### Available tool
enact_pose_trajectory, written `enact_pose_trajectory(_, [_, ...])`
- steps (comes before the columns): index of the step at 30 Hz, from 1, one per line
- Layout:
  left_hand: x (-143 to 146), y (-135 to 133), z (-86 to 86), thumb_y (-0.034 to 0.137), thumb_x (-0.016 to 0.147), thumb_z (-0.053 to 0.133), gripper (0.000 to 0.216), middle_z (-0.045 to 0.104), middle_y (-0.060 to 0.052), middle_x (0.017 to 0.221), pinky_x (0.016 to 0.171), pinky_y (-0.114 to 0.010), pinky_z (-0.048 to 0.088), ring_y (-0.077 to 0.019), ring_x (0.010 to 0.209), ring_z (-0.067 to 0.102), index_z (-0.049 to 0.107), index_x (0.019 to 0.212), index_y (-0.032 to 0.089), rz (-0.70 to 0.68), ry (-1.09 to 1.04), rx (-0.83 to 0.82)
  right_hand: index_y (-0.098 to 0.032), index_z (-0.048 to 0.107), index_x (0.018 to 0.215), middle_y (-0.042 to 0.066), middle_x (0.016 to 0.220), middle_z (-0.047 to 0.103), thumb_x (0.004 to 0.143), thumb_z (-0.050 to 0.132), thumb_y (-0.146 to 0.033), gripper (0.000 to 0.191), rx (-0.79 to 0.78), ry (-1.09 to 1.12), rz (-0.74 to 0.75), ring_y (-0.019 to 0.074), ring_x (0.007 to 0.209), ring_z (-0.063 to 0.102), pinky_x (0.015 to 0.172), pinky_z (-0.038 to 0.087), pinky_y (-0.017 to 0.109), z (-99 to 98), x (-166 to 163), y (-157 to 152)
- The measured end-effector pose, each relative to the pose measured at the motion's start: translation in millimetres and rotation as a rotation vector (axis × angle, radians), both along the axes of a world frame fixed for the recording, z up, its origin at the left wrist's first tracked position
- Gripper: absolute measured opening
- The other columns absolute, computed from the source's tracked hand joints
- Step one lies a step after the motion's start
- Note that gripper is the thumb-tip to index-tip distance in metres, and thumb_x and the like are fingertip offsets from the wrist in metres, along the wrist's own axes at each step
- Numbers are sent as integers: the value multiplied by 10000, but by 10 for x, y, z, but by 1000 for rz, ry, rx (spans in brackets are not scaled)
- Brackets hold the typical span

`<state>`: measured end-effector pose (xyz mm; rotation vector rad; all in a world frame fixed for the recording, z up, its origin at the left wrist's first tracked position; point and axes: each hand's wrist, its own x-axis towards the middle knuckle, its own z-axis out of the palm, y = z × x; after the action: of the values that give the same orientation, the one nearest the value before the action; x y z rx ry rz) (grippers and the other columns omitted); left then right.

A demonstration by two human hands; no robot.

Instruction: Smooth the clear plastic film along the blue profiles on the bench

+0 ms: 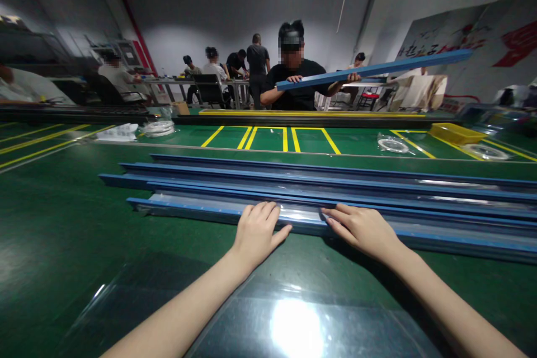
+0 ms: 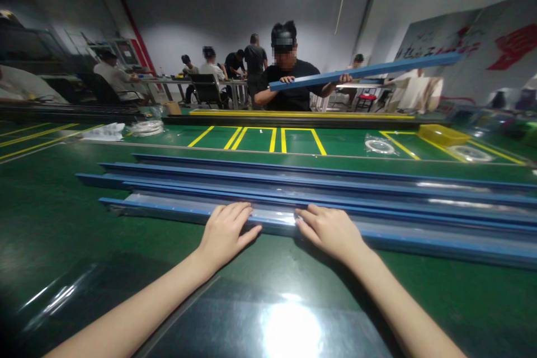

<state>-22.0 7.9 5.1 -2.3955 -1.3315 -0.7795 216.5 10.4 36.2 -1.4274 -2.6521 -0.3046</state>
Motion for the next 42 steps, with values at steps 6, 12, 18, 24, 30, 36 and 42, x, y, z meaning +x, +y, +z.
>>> enact_pose_trajectory(6, [0,-3,-12,409,798,455,314,619,-65,994,738,-339,364,-209,928,532,556,948,152,0,-1,-9,-216,564,1090,43,850,616,893,229,-365,416,-3,-19,-6,130,707,584,544,354,221,-4,1,2])
enact_pose_trajectory(12, [-8,1,-7,409,798,457,295,612,-60,990,740,-337,351,-207,918,525,551,925,160,-6,-6,-16,-217,553,1102,43,870,614,893,225,-363,415,-22,-14,-16,145,731,589,563,366,230,-4,-4,-3])
enact_pose_trajectory(18, [-33,2,15,368,826,427,227,600,-36,868,690,-317,333,-180,813,517,526,867,169,-39,-18,-72,-242,600,984,29,867,615,837,360,-448,348,-161,191,-16,137,705,577,584,383,227,55,28,-17])
enact_pose_trajectory(24, [-38,-2,28,387,827,430,233,564,-26,785,641,-300,311,-172,741,482,510,792,171,-18,7,-52,-220,582,841,6,778,609,707,551,-469,284,-279,403,-23,135,657,544,566,376,230,48,81,41])
enact_pose_trajectory(30, [-46,-6,21,399,825,435,242,557,-18,764,630,-295,296,-168,723,469,508,779,173,-6,13,-33,-200,542,658,-17,678,589,678,576,-473,275,-363,467,-42,121,616,515,552,345,225,19,100,95])
enact_pose_trajectory(36, [-43,7,4,413,825,430,262,559,-13,739,622,-293,288,-160,696,472,511,767,171,4,13,-24,-200,530,642,-28,631,585,670,574,-491,296,-407,447,-99,116,581,500,530,322,218,48,89,82])
enact_pose_trajectory(42, [-37,8,9,411,837,394,290,558,-25,719,620,-310,283,-174,692,473,519,728,173,46,110,-16,-210,556,687,-21,654,586,713,524,-473,267,-388,322,-96,124,595,506,536,309,224,77,60,64])
